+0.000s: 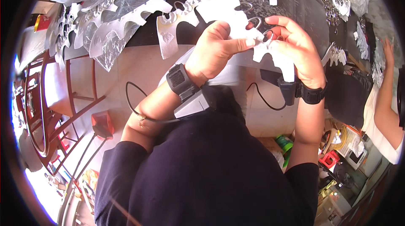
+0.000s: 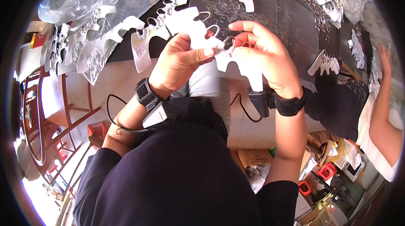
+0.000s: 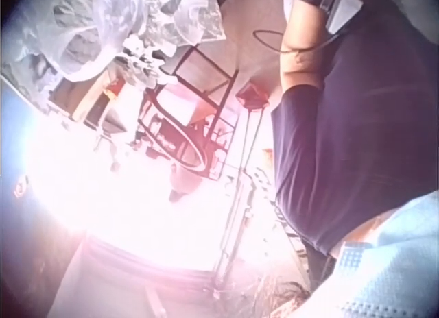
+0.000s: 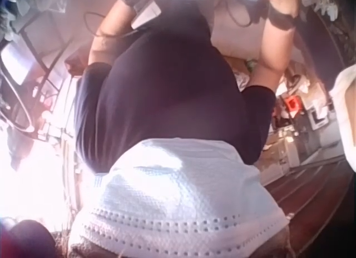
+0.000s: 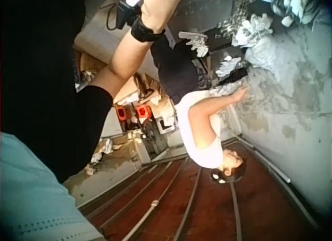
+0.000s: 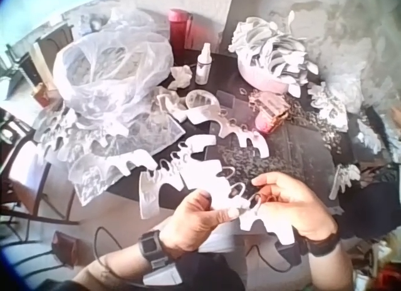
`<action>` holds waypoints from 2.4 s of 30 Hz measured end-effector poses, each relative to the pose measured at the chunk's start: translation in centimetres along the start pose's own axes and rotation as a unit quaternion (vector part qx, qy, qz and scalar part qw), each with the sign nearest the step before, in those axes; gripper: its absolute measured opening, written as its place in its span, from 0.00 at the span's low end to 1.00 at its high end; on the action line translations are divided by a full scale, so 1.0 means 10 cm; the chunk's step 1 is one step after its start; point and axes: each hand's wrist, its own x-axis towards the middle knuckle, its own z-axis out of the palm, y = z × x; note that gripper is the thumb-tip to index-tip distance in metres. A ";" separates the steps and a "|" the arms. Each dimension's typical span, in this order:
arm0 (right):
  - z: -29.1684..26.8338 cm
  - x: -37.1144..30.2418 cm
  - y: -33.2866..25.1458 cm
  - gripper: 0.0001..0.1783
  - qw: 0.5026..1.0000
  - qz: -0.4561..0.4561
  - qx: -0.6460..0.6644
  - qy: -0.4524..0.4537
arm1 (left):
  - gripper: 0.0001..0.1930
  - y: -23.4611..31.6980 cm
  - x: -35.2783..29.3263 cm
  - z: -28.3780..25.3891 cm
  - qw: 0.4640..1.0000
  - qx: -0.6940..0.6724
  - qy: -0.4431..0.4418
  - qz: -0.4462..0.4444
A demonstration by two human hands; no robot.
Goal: Attaching metallic buckles to white shoe upper components on an assembly table.
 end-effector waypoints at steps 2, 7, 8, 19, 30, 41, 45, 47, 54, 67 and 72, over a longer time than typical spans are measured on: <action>0.00 0.01 0.03 0.22 1.000 0.001 0.016 -0.002 | 0.18 -0.04 0.01 -0.02 1.000 -0.007 -0.009 0.015; -0.02 0.04 0.09 0.21 0.998 0.011 0.056 -0.015 | 0.16 -0.05 0.00 -0.07 0.995 -0.070 -0.055 0.038; -0.03 0.04 0.11 0.21 0.999 -0.004 0.043 0.004 | 0.15 -0.04 -0.01 -0.08 0.991 -0.096 -0.082 0.041; 0.04 0.03 0.11 0.22 0.998 -0.044 -0.040 -0.001 | 0.09 0.01 -0.01 0.03 0.994 -0.016 0.091 0.067; 0.06 0.03 0.11 0.24 1.000 0.010 0.023 -0.018 | 0.12 0.03 -0.07 -0.09 0.983 -0.179 -0.026 -0.026; 0.20 0.08 0.15 0.20 0.998 -0.029 0.057 -0.021 | 0.20 -0.03 -0.06 0.04 0.992 -0.099 0.046 0.064; 0.21 0.10 0.14 0.19 1.000 -0.016 0.019 -0.011 | 0.17 -0.01 -0.07 0.05 0.995 -0.044 0.036 0.086; 0.23 0.11 0.16 0.19 1.000 -0.023 0.013 -0.006 | 0.16 -0.03 -0.07 0.05 0.995 -0.026 0.035 0.089; 0.27 0.16 0.27 0.18 0.997 -0.073 -0.016 0.007 | 0.15 -0.03 -0.10 0.10 0.990 -0.050 0.074 0.107; 0.30 0.10 0.16 0.21 0.987 -0.140 -0.033 -0.074 | 0.16 0.30 -0.20 -0.01 0.973 -0.210 -0.091 -0.043; 0.32 0.11 0.22 0.22 0.981 -0.180 -0.049 -0.056 | 0.11 0.18 -0.13 -0.03 0.971 -0.228 -0.064 -0.035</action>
